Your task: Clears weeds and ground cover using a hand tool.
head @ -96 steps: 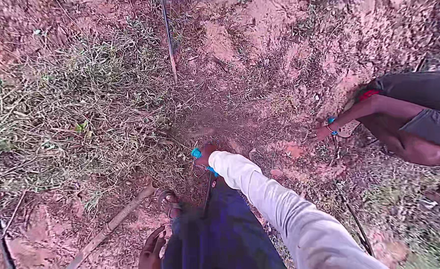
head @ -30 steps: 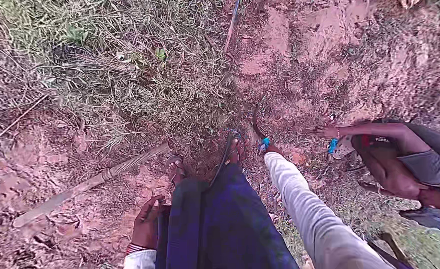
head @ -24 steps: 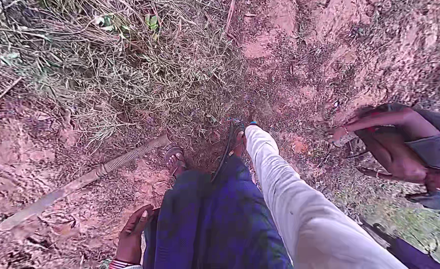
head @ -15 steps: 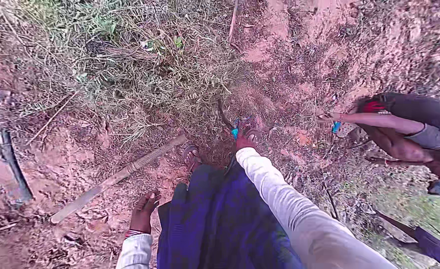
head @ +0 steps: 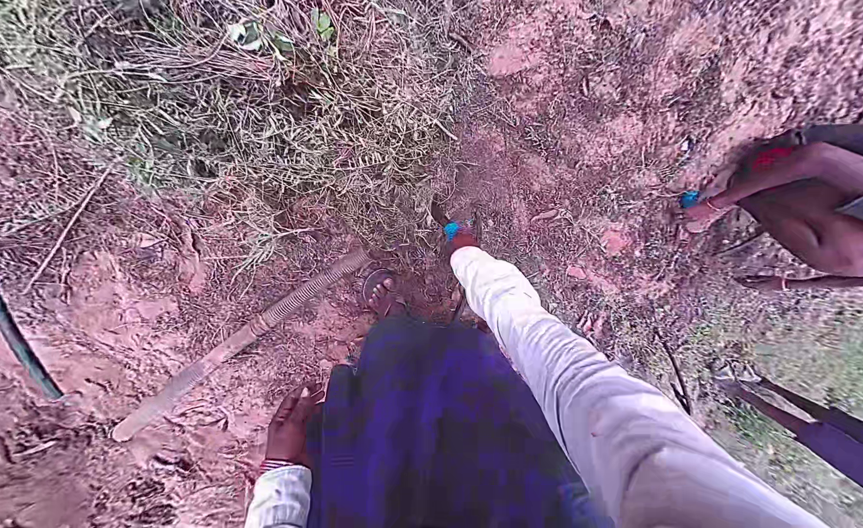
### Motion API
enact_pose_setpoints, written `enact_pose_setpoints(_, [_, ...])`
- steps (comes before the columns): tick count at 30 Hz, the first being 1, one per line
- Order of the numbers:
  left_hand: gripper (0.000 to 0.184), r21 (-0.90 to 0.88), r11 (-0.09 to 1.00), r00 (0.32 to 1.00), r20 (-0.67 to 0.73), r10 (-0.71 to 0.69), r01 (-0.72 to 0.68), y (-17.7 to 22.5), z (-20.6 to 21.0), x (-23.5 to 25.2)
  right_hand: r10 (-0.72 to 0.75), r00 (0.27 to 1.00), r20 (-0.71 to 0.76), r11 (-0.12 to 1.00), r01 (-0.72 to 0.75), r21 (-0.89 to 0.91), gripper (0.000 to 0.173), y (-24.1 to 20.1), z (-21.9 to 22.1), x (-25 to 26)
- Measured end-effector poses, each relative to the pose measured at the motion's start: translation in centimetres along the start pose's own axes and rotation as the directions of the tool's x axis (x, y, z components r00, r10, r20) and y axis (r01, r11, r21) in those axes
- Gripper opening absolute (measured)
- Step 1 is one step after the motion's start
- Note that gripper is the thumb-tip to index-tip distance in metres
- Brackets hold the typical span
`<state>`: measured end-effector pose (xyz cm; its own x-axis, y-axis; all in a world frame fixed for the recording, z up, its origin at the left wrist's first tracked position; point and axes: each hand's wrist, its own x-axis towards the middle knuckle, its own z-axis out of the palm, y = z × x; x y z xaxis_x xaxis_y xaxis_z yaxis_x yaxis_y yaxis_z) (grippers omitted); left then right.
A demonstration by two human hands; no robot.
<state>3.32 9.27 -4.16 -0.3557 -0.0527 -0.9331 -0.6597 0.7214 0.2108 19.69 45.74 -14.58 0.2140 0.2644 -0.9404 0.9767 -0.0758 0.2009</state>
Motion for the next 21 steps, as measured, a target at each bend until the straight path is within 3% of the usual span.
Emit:
enact_pose_setpoints(4, [0.029,0.127,0.990,0.990,0.129,0.048,-0.065,1.2,3.1,-1.2,-0.020,0.996,0.082,0.993,0.030,-0.114,0.070,6.3,3.2,-8.7])
enact_pose_setpoints(8, [0.028,0.104,0.976,0.970,0.168,0.175,-0.194,4.7,4.1,-2.0,0.187,0.963,0.196,0.982,-0.176,-0.071,0.070,7.9,8.9,-10.5])
enact_pose_setpoints(11, [0.027,0.065,0.972,0.969,0.116,0.218,-0.226,5.6,4.0,-2.7,0.143,0.948,0.285,0.990,-0.133,-0.054,0.064,3.3,12.9,-7.0])
enact_pose_setpoints(14, [0.027,0.061,0.970,0.967,0.112,0.229,-0.236,4.4,2.8,-3.1,0.052,0.975,0.215,0.960,-0.108,0.258,0.052,-4.7,14.4,-6.5])
enact_pose_setpoints(18, [0.027,0.027,0.991,0.991,0.023,0.128,-0.129,2.5,1.6,-3.5,-0.166,0.967,0.192,0.948,0.103,0.302,0.064,-10.3,10.1,-12.1])
enact_pose_setpoints(21, [0.026,0.008,0.996,0.996,0.006,0.089,-0.089,1.3,0.8,-3.8,-0.232,0.961,0.151,0.948,0.189,0.254,0.071,-13.6,7.8,-14.3])
